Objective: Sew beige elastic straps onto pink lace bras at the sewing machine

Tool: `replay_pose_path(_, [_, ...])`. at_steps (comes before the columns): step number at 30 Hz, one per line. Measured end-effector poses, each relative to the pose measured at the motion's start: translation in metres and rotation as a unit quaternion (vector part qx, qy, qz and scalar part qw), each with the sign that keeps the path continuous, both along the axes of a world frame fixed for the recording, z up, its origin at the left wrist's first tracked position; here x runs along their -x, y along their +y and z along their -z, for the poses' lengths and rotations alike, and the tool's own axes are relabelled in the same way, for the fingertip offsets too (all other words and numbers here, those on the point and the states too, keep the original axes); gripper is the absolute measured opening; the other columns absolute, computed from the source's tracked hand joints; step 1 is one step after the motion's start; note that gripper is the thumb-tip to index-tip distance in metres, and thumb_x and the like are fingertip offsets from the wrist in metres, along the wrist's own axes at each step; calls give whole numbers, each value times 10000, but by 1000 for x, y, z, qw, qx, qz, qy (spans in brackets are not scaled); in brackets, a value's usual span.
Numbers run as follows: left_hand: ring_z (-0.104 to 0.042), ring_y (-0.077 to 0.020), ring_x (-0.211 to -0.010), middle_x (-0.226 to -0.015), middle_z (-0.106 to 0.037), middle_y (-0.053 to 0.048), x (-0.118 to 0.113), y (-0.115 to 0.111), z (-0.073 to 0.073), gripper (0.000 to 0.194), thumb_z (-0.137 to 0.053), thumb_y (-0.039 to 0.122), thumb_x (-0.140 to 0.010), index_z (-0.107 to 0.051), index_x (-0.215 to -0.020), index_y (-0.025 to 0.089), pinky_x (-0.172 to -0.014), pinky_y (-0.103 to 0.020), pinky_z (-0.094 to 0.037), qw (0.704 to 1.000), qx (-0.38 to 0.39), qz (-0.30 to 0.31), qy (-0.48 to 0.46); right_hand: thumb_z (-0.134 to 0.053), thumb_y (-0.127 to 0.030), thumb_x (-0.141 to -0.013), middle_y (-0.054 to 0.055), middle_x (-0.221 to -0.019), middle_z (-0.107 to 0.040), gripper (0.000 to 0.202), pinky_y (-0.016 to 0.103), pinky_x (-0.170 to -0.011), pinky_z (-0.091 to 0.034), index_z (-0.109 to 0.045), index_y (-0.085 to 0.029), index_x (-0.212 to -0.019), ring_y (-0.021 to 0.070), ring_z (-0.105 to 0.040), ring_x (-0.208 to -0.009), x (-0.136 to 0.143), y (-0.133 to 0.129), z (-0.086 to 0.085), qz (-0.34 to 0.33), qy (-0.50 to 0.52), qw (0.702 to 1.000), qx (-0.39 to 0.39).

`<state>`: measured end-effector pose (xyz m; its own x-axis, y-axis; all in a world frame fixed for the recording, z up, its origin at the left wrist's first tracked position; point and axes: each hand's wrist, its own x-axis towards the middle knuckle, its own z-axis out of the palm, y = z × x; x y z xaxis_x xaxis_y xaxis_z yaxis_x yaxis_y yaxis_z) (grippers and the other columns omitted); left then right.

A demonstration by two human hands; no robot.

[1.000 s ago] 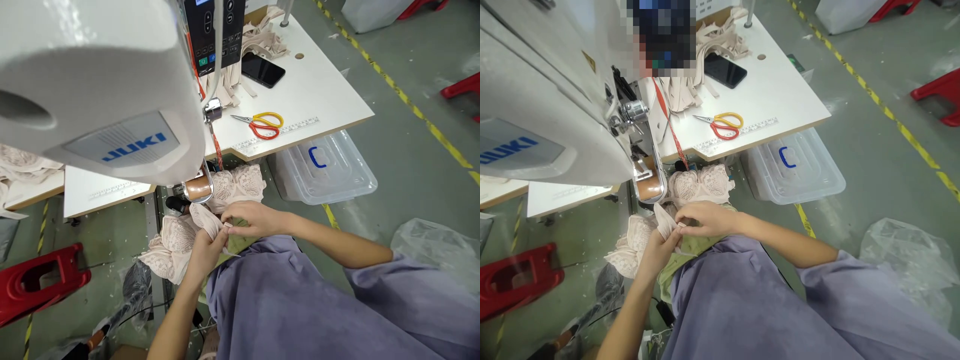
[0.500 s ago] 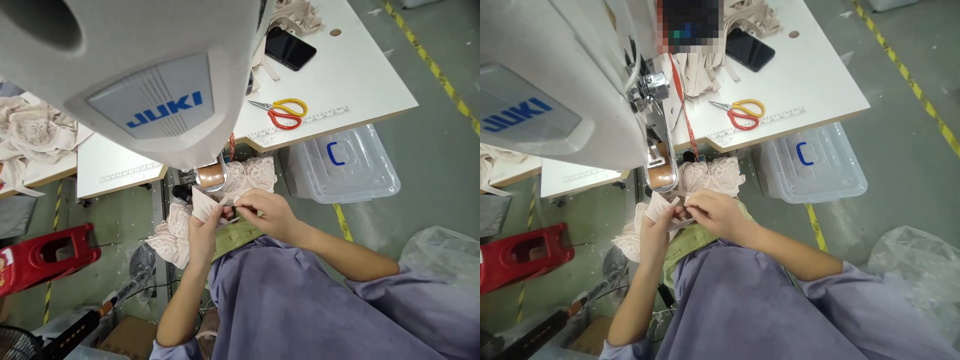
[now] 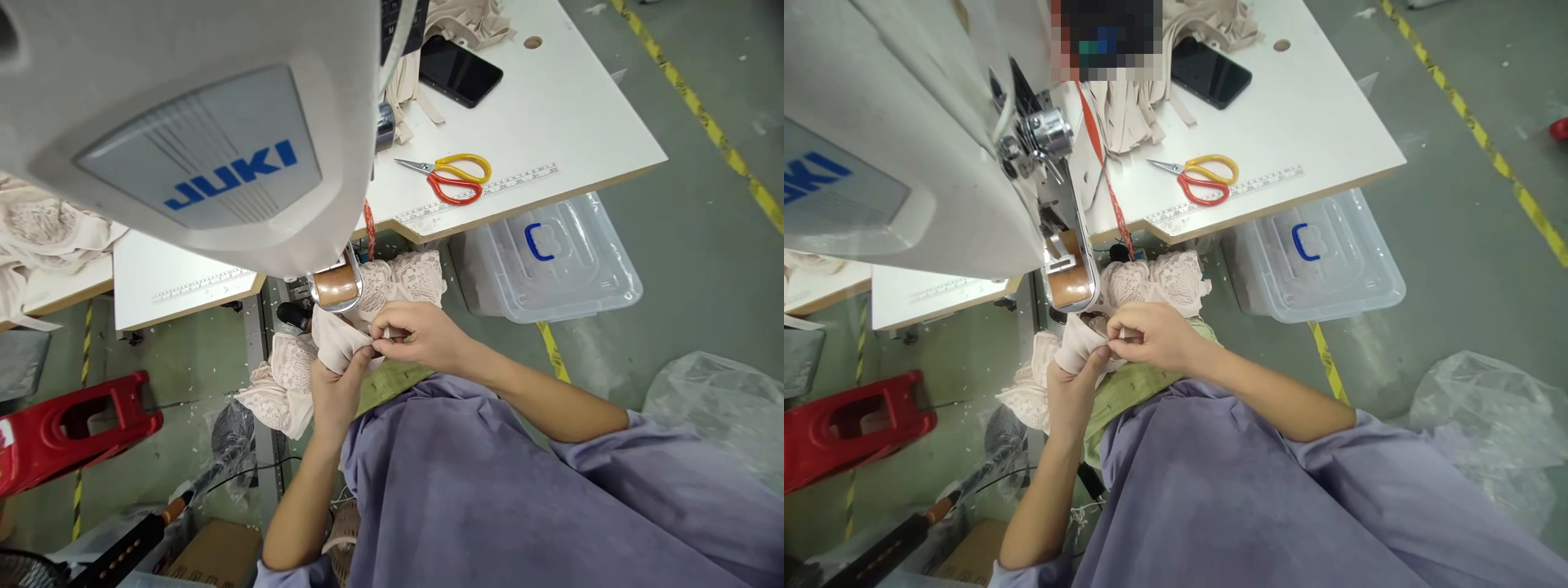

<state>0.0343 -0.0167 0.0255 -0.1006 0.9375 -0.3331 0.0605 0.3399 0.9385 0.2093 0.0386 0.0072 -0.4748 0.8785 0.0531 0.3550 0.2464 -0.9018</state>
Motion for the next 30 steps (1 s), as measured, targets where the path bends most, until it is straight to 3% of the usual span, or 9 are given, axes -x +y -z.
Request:
replay_pose_path(5, [-732, -249, -955, -1010, -800, -75, 3, -3, 8, 265, -774, 304, -841, -799, -1060, 156, -843, -335, -586, 999, -43, 30, -16, -610, -124, -780, -25, -731, -600, 78, 218, -602, -349, -601, -195, -748, 103, -528, -677, -6, 5, -7, -55, 13, 998, -13])
replay_pose_path(9, [-724, -230, -907, -960, -793, -71, 4, -2, 12, 261, -785, 292, -828, -795, -1049, 152, -822, -326, -582, 998, -52, 27, -23, -573, -139, -832, -8, -791, -617, 75, 235, -649, -349, -620, -189, -802, 115, -535, -728, -7, 5, -8, -85, -9, 996, -22])
replay_pose_path(12, [-703, -200, -809, -839, -773, -58, 4, 2, 9, 206, -781, 317, -833, -795, -932, 137, -774, -307, -570, 998, -28, 43, -30, -561, -176, -868, -6, -779, -604, 85, 240, -655, -342, -631, -183, -821, 114, -518, -714, -9, 6, -7, -100, -12, 995, -21])
replay_pose_path(14, [-698, -194, -812, -843, -767, -57, 5, 6, 6, 212, -778, 338, -837, -785, -912, 139, -782, -303, -561, 997, 1, 62, -43, -579, -187, -858, -16, -734, -580, 77, 236, -633, -324, -626, -178, -797, 108, -493, -680, -10, 5, -6, -90, -10, 996, -14])
replay_pose_path(19, [-704, -237, -1025, -1097, -774, -80, 3, 10, 5, 350, -786, 367, -831, -763, -1123, 177, -925, -338, -542, 994, 50, 74, -66, -625, -172, -804, -35, -656, -525, 59, 234, -610, -302, -617, -172, -746, 99, -447, -630, -8, 0, -4, -35, -36, 999, -4])
replay_pose_path(22, [-706, -232, -962, -1001, -780, -80, 2, 9, 6, 325, -770, 385, -841, -773, -1071, 155, -886, -330, -539, 997, 37, 52, -37, -626, -201, -825, -17, -699, -587, 63, 240, -641, -335, -668, -178, -784, 113, -494, -669, -11, 2, -6, -27, -46, 998, 22])
replay_pose_path(25, [-683, -208, -898, -938, -760, -61, 3, 11, 3, 295, -742, 402, -858, -759, -1008, 148, -830, -304, -524, 998, 31, 51, -3, -604, -230, -862, 15, -879, -704, 131, 245, -713, -394, -725, -198, -901, 137, -591, -796, -18, 8, -10, -32, -10, 995, 91])
replay_pose_path(27, [-653, -182, -839, -883, -732, -42, 5, 14, -1, 266, -710, 404, -881, -734, -944, 147, -792, -285, -506, 997, 17, 77, 14, -579, -223, -873, 16, -913, -715, 168, 246, -715, -402, -730, -204, -945, 137, -603, -807, -23, 12, -13, -19, 2, 993, 113])
replay_pose_path(30, [-605, -158, -774, -810, -679, -22, 8, 19, -10, 241, -656, 385, -919, -692, -888, 149, -745, -271, -478, 988, 1, 148, 41, -567, -211, -866, -28, -742, -628, 151, 243, -639, -354, -683, -207, -963, 113, -525, -658, -26, 14, -19, -13, -38, 995, 95])
